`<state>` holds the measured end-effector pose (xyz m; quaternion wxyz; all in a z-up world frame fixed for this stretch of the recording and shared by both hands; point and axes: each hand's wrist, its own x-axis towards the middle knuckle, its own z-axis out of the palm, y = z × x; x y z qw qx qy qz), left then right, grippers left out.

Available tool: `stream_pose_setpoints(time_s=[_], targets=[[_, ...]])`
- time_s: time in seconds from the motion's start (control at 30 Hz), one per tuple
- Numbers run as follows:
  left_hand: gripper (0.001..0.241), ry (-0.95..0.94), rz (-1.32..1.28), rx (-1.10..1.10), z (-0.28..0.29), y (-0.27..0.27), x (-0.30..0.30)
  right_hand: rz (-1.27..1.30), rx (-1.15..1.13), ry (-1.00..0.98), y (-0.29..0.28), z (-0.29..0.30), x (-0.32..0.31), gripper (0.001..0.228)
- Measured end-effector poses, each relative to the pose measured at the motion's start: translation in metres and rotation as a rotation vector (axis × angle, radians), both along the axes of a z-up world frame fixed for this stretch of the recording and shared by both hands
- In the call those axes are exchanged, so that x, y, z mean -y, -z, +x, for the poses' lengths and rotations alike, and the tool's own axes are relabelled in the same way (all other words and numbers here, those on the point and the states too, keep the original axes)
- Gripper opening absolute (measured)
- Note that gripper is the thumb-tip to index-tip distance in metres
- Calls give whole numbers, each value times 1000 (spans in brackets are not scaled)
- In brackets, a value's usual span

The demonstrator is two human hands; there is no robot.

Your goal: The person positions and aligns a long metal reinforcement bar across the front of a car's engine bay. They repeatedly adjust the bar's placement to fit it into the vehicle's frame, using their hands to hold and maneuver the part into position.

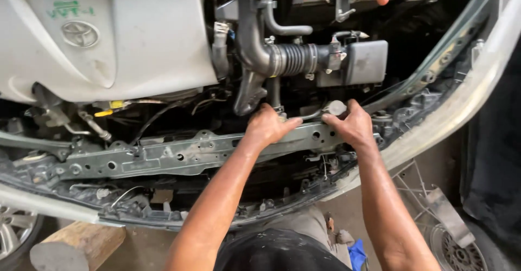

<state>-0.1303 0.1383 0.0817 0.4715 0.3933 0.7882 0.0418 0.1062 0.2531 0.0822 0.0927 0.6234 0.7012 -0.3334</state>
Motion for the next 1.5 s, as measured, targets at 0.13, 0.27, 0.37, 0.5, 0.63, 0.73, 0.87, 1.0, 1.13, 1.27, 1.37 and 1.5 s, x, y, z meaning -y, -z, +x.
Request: stream_pose_setpoints(time_s=[0.13,0.27,0.37,0.5,0.63,0.73,0.87,1.0,1.13,1.27,1.37,1.5], targets=[[120,-7,1,8,1,3,8,34,-441,138,11,20,13,51],[113,-11,51,-28,3,-1,9,217,9,-58,10,4,32,41],[112,-12,8,-25,4,-6,5,193,107,-31,8,-6,27,42],[112,-32,19,-24,5,-8,3,229,130,-41,31,1,33,38],[113,-58,-41,-5,5,-10,0,282,129,-5,37,0,33,36],[111,-49,-27,-16,4,-7,-2,312,124,0,36,-1,35,35],[114,-49,-15,-22,4,-7,-5,295,159,47,38,-1,37,33],[112,-61,-53,-5,6,-1,-4,267,173,65,36,-7,33,36],[115,-34,-24,-38,5,6,-3,257,212,57,42,-9,30,37],[120,-22,-27,-21,6,5,0,231,232,81,49,-6,31,38],[114,-28,-33,-29,6,6,-1,264,204,94,52,-8,30,38],[117,-30,-28,-23,4,0,-6,284,210,91,56,-10,30,37]])
